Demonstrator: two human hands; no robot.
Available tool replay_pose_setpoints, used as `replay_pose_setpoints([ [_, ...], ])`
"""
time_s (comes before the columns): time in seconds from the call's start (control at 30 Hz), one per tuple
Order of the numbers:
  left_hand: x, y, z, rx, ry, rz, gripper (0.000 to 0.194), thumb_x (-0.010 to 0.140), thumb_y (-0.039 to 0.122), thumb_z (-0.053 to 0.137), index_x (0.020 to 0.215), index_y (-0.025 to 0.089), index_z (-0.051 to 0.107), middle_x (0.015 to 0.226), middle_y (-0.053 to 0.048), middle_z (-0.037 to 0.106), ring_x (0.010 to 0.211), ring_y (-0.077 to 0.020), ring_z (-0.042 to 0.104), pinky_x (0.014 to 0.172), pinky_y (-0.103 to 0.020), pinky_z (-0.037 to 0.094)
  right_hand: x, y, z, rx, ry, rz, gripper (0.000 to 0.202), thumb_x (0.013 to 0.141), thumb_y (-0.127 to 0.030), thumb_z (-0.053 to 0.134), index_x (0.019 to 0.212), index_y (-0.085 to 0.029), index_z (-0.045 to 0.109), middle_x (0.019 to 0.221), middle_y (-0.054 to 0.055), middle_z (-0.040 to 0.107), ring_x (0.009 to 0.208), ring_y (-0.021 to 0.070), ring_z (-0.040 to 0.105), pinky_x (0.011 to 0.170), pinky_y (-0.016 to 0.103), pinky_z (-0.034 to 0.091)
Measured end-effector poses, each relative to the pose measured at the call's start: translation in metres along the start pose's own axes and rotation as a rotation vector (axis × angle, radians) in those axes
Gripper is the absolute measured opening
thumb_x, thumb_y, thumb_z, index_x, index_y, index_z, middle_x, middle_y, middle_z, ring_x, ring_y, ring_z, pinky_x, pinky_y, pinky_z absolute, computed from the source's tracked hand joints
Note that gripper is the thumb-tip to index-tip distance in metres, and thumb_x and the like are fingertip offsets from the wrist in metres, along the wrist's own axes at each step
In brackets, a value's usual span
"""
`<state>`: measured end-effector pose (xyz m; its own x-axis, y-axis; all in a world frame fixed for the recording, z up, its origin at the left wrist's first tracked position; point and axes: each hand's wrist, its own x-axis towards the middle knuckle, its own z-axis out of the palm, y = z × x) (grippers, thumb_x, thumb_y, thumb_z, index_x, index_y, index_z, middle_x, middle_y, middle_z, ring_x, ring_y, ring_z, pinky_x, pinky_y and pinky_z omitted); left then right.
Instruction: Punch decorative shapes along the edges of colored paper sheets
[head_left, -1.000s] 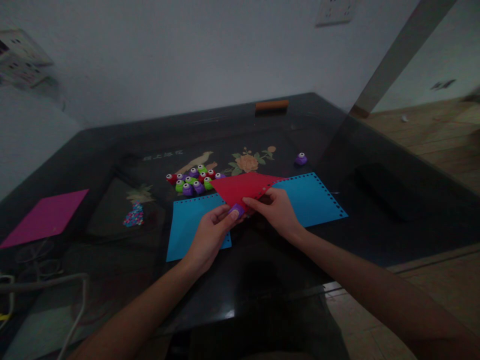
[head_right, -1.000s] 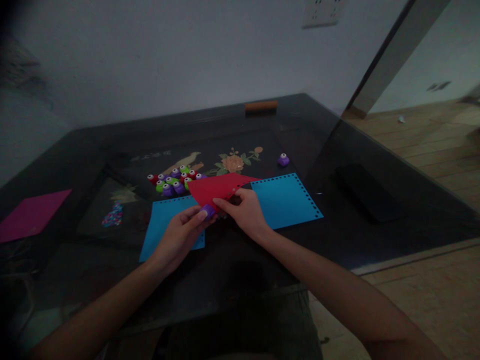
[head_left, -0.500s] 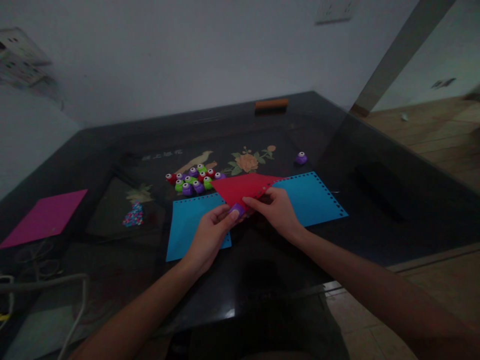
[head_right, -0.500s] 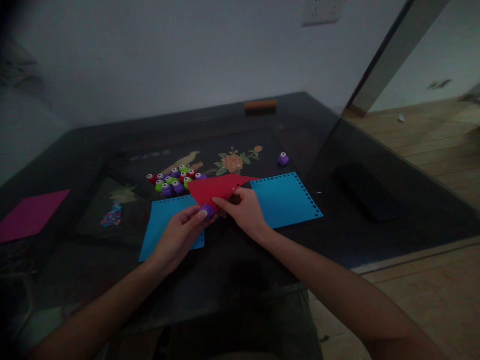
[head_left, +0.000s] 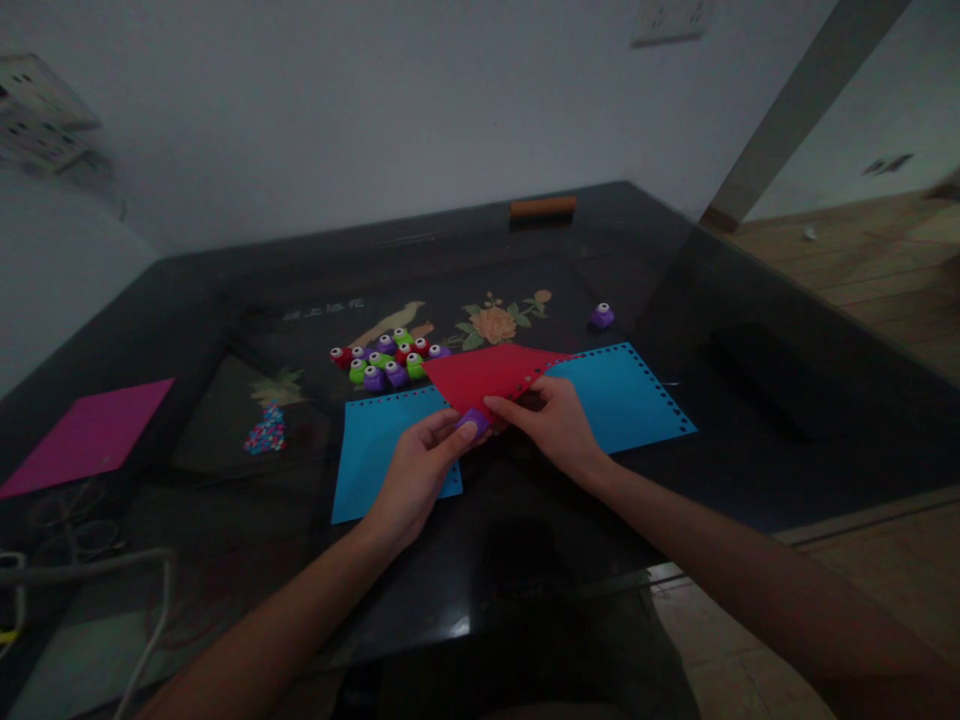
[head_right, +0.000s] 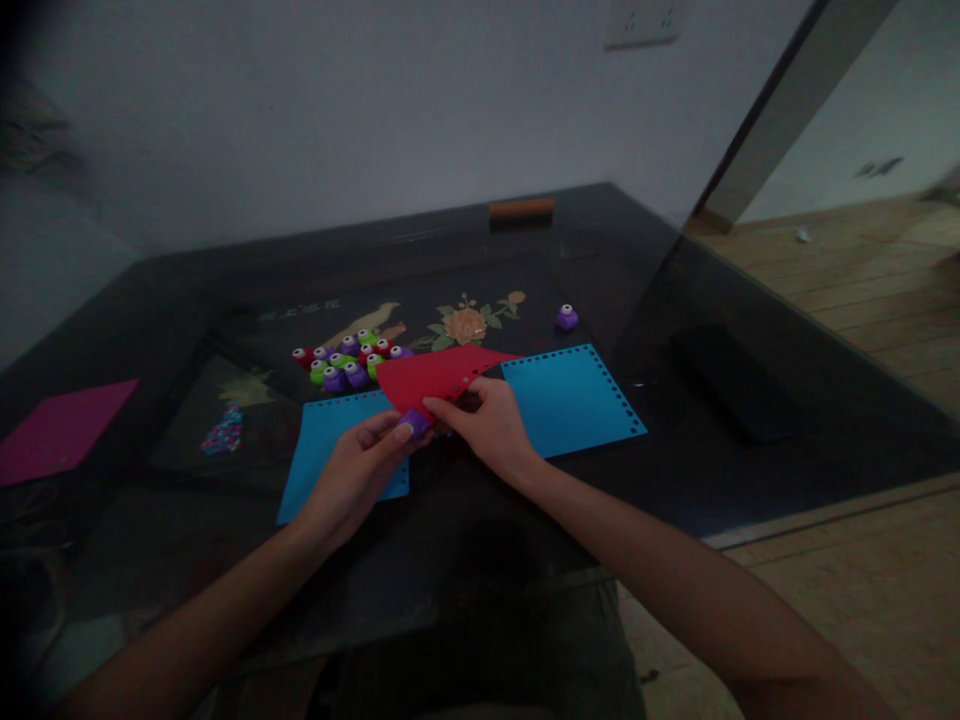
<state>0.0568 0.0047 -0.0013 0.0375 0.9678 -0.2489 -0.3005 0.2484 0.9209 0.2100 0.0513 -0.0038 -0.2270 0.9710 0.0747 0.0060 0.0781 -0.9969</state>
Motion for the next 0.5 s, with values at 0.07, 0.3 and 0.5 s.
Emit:
replay_pose_setpoints([
  [0.07,0.0000,-0.0005,-0.0008,-0.003,0.011,0.000,0.025,0.071,0.028,0.074,0.092,0.015,0.069,0.092,-0.005,0.072,0.087,-0.0184,0.065,0.089,-0.032,0.046,0.0000,-0.0003,0.0000,-0.005,0.002,-0.004,0.021,0.071,-0.037,0.071,0.071,-0.016,0.069,0.070,0.007,0.072,0.062,0.0199,0.067,0.061,0.033,0.055],
  [0.3,-0.0001,-0.0008,-0.0013,-0.008,-0.006,0.033,0.024,0.072,0.027,0.074,0.092,0.014,0.069,0.095,-0.006,0.072,0.089,-0.0198,0.065,0.088,-0.033,0.046,0.0000,-0.0006,0.0007,0.033,-0.008,-0.014,0.020,0.071,-0.036,0.072,0.074,-0.016,0.070,0.073,0.007,0.072,0.063,0.0201,0.068,0.062,0.033,0.055],
  [0.5,-0.0007,0.0001,0.0000,-0.004,-0.026,0.056,0.024,0.073,0.027,0.073,0.094,0.016,0.070,0.097,-0.005,0.071,0.092,-0.0198,0.064,0.090,-0.032,0.046,0.0004,0.0012,0.0001,0.018,-0.012,-0.018,0.021,0.070,-0.036,0.072,0.072,-0.016,0.069,0.070,0.006,0.072,0.062,0.0200,0.068,0.061,0.033,0.055],
])
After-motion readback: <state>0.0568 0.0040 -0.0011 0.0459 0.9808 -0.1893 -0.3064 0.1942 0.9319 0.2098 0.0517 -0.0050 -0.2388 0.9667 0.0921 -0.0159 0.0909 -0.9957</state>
